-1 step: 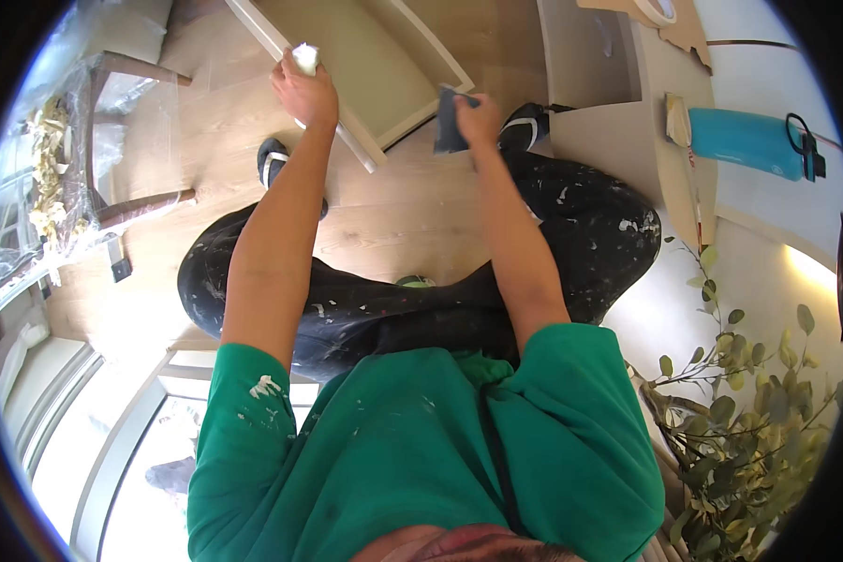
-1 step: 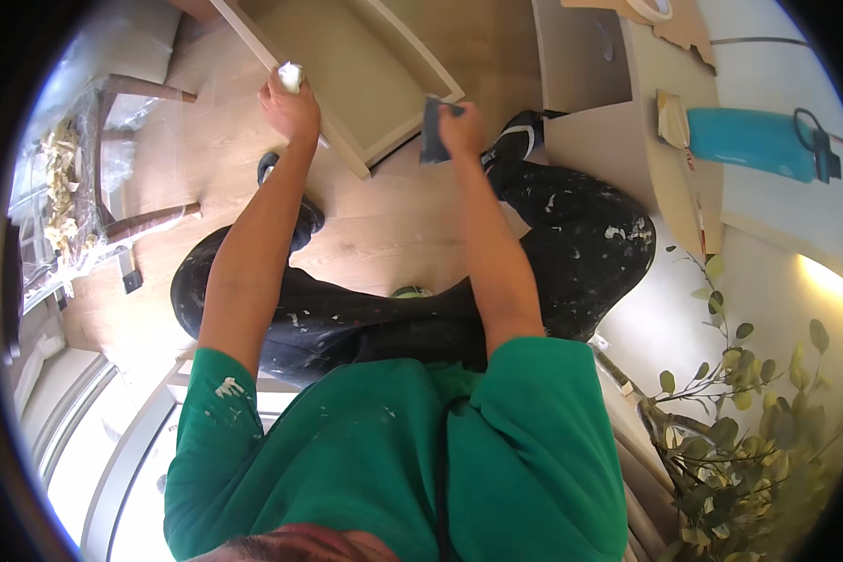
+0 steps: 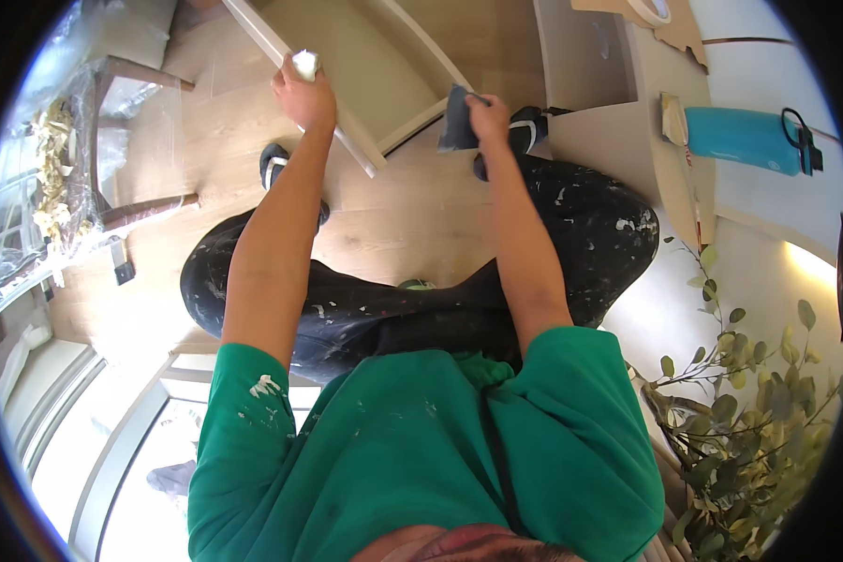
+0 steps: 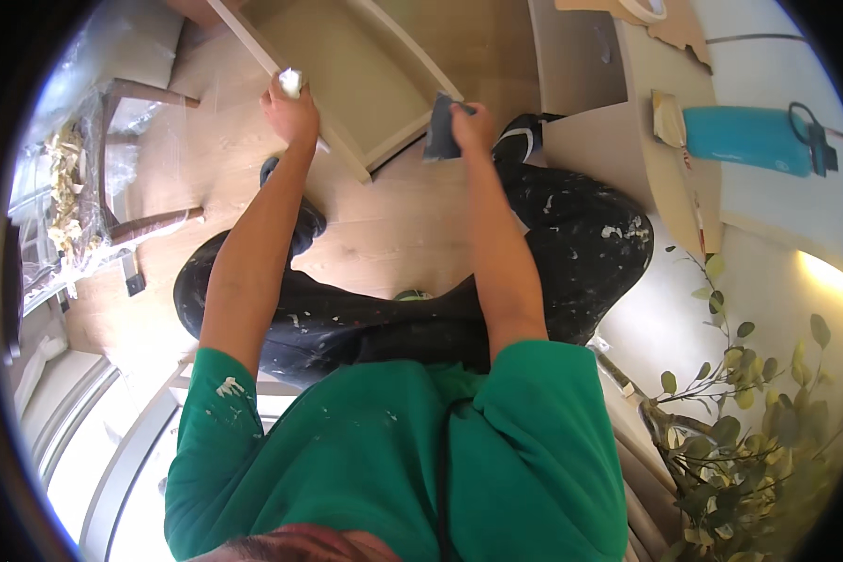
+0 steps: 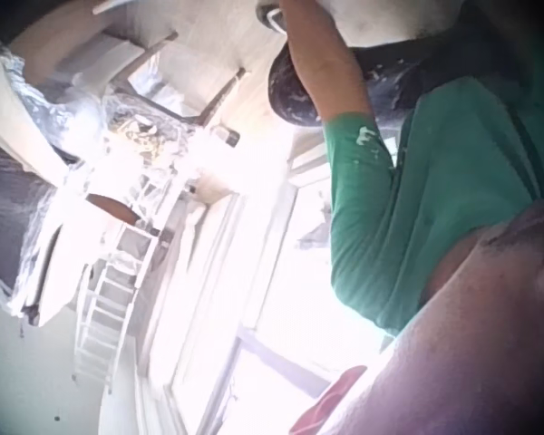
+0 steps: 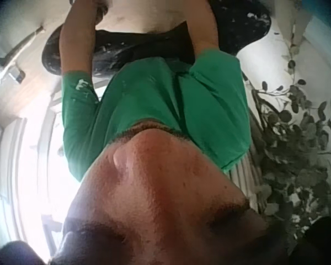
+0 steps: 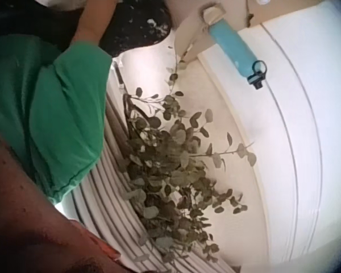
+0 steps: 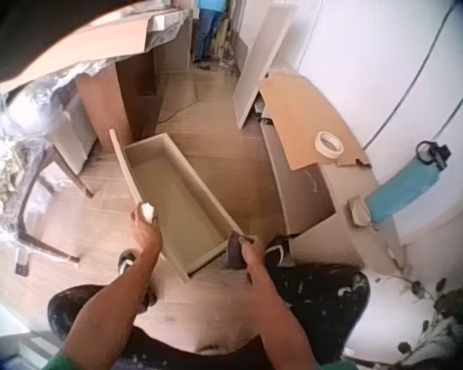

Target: The person wipes down the interior and exterior edges of a wooden drawer using a cloth while holding a sanding block in their other hand, repeatedly cleaning the corners and surfaces.

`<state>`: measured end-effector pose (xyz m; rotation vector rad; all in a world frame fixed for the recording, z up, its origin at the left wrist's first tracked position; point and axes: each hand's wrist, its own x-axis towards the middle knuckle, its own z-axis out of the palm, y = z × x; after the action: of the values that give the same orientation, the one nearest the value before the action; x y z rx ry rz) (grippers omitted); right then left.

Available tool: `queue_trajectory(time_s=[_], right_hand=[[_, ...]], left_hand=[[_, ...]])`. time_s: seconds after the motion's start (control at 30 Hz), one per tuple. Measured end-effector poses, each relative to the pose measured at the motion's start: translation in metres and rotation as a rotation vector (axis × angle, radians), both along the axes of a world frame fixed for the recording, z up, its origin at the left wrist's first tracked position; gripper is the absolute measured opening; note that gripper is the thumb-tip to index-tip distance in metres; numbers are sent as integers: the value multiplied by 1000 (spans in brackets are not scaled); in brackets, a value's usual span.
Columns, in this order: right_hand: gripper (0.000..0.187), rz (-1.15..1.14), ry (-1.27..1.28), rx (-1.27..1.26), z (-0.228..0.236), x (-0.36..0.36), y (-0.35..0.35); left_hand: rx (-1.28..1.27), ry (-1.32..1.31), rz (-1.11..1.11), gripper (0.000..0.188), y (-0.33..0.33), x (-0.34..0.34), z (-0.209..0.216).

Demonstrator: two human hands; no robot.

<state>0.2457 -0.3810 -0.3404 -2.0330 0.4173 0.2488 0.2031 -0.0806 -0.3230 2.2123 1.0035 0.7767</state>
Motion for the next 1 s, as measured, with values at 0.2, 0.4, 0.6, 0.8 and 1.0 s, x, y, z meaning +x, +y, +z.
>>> queue_trajectory(time_s=[0.2,0.4,0.6,0.8,1.0], right_hand=[[36,58,-81,861,95,42,7],[36,432,-180,716,168,13,92],[31,296,-714,136,70,-22,123],[71,1159,-812,-518,-48,-110,62],[75,873,-380,-1025,-68,-16,-24]], left_hand=[[4,-187,-247,40,44,-7,57],[-618,208,-902,39,0,-30,203],[-876,-136,-545,37,43,-70,214],[-1115,-496,-415,38,92,-63,240],[-1228,-566,-422,32,87,-58,245]])
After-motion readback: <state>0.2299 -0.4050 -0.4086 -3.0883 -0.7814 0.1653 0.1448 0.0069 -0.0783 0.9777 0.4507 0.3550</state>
